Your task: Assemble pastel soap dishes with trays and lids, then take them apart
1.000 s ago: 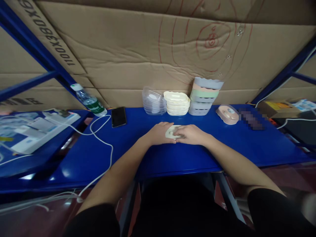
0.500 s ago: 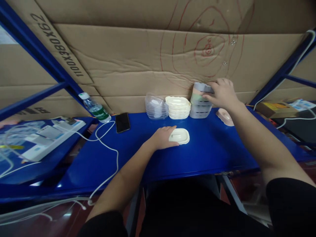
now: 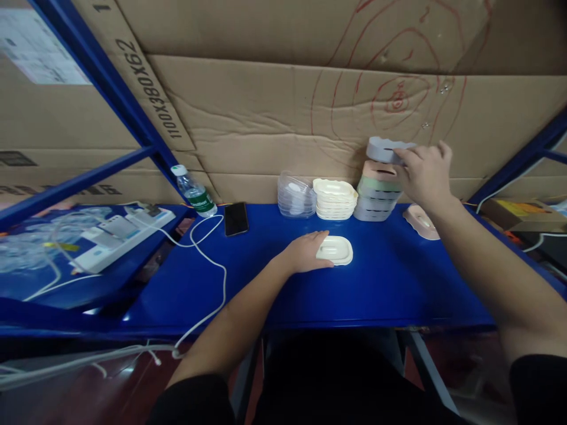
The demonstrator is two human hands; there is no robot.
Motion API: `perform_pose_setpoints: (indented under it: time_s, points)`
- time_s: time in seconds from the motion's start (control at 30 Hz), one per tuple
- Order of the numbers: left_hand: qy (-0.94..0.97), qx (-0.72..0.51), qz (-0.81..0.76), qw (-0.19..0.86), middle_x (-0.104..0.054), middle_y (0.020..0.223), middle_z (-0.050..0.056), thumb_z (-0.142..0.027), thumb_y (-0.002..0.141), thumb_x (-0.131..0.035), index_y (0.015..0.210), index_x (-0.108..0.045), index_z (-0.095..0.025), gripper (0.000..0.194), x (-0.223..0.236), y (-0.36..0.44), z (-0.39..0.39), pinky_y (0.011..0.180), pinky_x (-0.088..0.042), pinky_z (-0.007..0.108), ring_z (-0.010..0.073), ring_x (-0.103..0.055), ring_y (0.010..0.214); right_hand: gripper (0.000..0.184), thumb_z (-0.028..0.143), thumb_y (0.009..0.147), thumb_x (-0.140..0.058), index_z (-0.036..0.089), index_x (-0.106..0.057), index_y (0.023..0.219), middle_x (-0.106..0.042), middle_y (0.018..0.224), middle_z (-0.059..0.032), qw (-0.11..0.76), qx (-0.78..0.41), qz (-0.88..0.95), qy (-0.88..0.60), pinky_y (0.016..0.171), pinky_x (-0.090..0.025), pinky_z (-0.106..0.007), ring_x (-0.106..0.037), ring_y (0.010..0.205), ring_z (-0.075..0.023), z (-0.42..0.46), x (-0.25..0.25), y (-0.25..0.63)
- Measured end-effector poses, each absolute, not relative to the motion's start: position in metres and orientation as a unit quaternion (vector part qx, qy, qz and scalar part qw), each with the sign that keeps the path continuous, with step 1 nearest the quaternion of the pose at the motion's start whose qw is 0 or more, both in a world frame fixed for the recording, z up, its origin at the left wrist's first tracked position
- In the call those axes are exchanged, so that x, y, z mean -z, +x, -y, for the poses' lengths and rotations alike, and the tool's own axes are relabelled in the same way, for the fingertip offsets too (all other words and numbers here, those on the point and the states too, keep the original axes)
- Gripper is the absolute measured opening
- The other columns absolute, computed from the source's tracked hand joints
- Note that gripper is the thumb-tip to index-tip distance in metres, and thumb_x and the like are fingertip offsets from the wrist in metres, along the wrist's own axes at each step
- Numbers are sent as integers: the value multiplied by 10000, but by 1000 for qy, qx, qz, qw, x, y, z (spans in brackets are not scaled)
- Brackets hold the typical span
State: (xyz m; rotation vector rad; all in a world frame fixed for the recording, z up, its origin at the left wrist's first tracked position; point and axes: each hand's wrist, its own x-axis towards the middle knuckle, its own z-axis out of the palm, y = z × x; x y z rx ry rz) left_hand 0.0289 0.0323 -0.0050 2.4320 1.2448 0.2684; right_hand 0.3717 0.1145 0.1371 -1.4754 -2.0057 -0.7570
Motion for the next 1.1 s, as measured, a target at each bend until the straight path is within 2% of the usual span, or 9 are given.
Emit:
perform_pose_setpoints:
  time_s: [0.13,0.23,0.4,0.6,0.77,0.83,0.9,1.0,1.1]
  points:
    - [871,-111,-437,196,-409,1789,200,-689,897,-778,1740,-358,-154,1084,9,28,-33,1364,-365,550,406,-416,1663,540,465,1144,-435,171,-671,1530,-756,1390,-202,322,325,738,-497,1326,-275,-610,-662,1287,-321,-88,-136,357]
    - [872,-119,-432,198,-411,1790,192,-707,902,-769,1745,-349,-177,1081,11,30,-33,1361,-371,558,409,-411,1665,597,512,1129,-390,201,-609,1590,-748,1406,-182,341,309,767,-446,1309,-343,-638,-683,1312,-340,-65,-125,342]
    - [869,-121,-427,217,-368,1804,233,-744,869,-794,1762,-283,-140,1193,8,34,-27,1360,-366,576,436,-390,1671,651,549,1108,-371,265,-527,1673,-699,1513,-184,380,187,800,-425,1175,-535,-642,-652,1420,-407,-42,-76,318]
    - [851,-250,-407,217,-488,1726,255,-715,863,-824,1777,-130,-192,1262,-1,27,-33,1265,-474,639,466,-520,1578,568,519,1131,-362,288,-670,1549,-783,1428,-128,440,19,786,-434,1119,-622,-579,-752,1315,-362,-47,-17,306]
    - [849,-331,-394,120,-190,1839,314,-729,798,-884,1756,163,-192,1518,2,20,-42,1356,-337,667,469,-272,1712,542,576,1133,-410,261,-760,1400,-836,1324,-106,383,-103,817,-418,1007,-668,-470,-817,1175,-301,-54,-7,306]
    - [871,-312,-368,89,-134,1857,296,-722,756,-924,1765,120,-207,1541,1,21,-41,1383,-280,669,468,-196,1734,534,581,1131,-437,247,-776,1372,-852,1275,-101,367,-144,822,-411,983,-669,-433,-830,1125,-279,-56,-6,305]
    - [891,-283,-346,81,-170,1863,258,-689,753,-940,1781,-17,-227,1457,-1,23,-38,1394,-264,661,466,-204,1733,521,581,1124,-468,235,-799,1329,-861,1241,-100,358,-181,821,-406,975,-669,-426,-836,1093,-273,-56,-5,303]
    - [897,-254,-349,100,-360,1805,226,-680,748,-945,1752,-268,-223,1293,-4,27,-35,1368,-343,636,470,-381,1663,500,588,1108,-515,238,-813,1305,-859,1258,-101,361,-223,809,-407,1004,-665,-457,-831,1126,-285,-58,-1,302]
    - [877,-256,-388,124,-497,1717,224,-721,717,-945,1706,-390,-184,1255,-2,29,-37,1346,-390,618,460,-489,1589,543,622,1076,-580,242,-759,1420,-823,1365,-124,369,-243,801,-404,1105,-630,-516,-797,1249,-308,-61,3,304]
